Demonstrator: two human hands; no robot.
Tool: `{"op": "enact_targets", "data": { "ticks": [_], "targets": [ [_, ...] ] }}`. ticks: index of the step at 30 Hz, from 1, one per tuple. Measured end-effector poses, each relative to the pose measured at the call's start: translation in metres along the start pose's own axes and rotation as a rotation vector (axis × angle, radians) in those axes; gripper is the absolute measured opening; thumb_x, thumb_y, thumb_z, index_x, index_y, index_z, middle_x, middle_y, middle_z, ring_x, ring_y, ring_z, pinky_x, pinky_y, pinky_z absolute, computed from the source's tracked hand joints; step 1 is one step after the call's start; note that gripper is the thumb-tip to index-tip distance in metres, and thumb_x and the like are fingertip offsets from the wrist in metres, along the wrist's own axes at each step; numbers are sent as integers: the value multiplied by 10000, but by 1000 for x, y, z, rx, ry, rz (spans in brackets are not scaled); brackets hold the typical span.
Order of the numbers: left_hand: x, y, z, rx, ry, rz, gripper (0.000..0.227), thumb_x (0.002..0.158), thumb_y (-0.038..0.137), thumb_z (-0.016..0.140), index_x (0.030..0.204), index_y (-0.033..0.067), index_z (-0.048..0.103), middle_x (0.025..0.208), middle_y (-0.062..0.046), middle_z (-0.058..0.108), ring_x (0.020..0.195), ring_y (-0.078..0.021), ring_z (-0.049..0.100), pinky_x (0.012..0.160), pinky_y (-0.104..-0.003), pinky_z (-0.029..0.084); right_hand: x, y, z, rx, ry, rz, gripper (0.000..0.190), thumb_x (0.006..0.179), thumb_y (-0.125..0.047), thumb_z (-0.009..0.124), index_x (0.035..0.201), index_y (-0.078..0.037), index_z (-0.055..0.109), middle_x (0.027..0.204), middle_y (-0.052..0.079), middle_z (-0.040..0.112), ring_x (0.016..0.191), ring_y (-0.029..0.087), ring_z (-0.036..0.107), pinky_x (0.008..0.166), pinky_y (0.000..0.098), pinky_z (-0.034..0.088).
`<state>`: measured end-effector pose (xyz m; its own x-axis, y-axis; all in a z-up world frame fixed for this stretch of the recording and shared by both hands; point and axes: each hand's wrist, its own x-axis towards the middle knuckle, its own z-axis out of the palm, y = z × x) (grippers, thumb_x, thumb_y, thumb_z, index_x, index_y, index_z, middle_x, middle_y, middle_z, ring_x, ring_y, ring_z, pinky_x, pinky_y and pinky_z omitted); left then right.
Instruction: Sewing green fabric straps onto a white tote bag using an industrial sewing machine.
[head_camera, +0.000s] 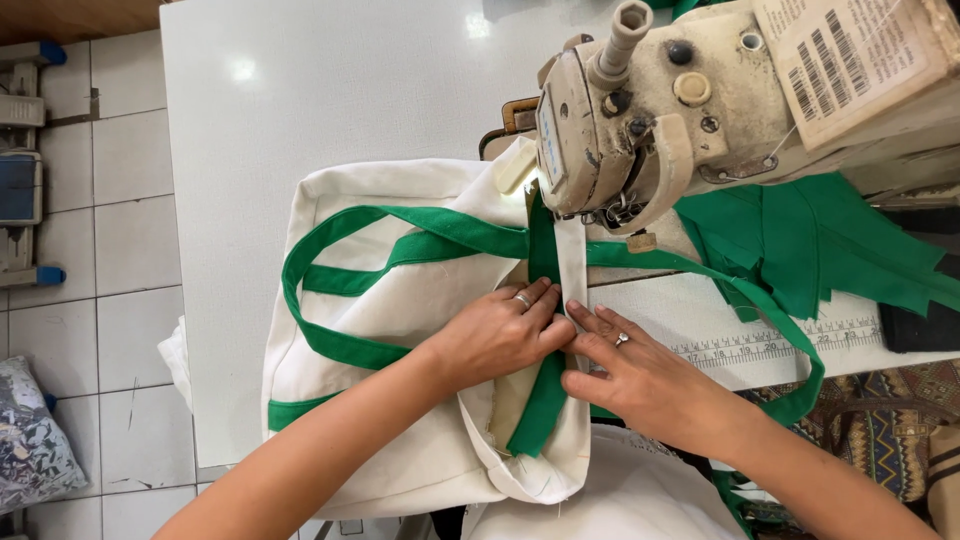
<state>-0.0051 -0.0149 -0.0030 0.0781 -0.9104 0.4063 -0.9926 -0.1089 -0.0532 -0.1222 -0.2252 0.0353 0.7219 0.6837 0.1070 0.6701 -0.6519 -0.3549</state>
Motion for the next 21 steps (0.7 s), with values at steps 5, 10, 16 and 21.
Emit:
{"op": "enact_targets", "data": {
  "ticks": [5,10,16,21],
  "targets": [
    [-7,-2,-1,-212,-74,-45,128,1024,85,540,1134,32,578,1113,-190,658,1171,-394,689,946,-431,592,5,0,-4,13,-59,1,254,803,141,584,910,-74,502,1368,314,452,1476,541,326,1210,635,299],
    [-6,-5,-17,-437,-151,-94,179,941,39,543,1120,33,544,1081,-149,654,1217,-388,648,1002,-436,550,8,4,3,18,-110,3,267,789,100,622,950,-93,531,1271,267,495,1435,571,369,1193,652,309],
    [-4,-5,-18,-350,-139,-121,121,928,112,572,1048,106,566,1075,-64,669,1163,-306,619,850,-420,483,14,-3,-2,-66,-129,-33,225,791,40,667,923,-102,553,1189,258,534,1465,532,364,1171,640,343],
    [2,-7,-18,-421,38,-159,307,870,91,589,1160,-8,580,1197,-223,597,929,-376,596,878,-431,495,25,-6,0,-223,-5,-80,112,836,-182,592,938,-139,602,1000,203,584,1007,466,590,1057,544,413]
  ]
}}
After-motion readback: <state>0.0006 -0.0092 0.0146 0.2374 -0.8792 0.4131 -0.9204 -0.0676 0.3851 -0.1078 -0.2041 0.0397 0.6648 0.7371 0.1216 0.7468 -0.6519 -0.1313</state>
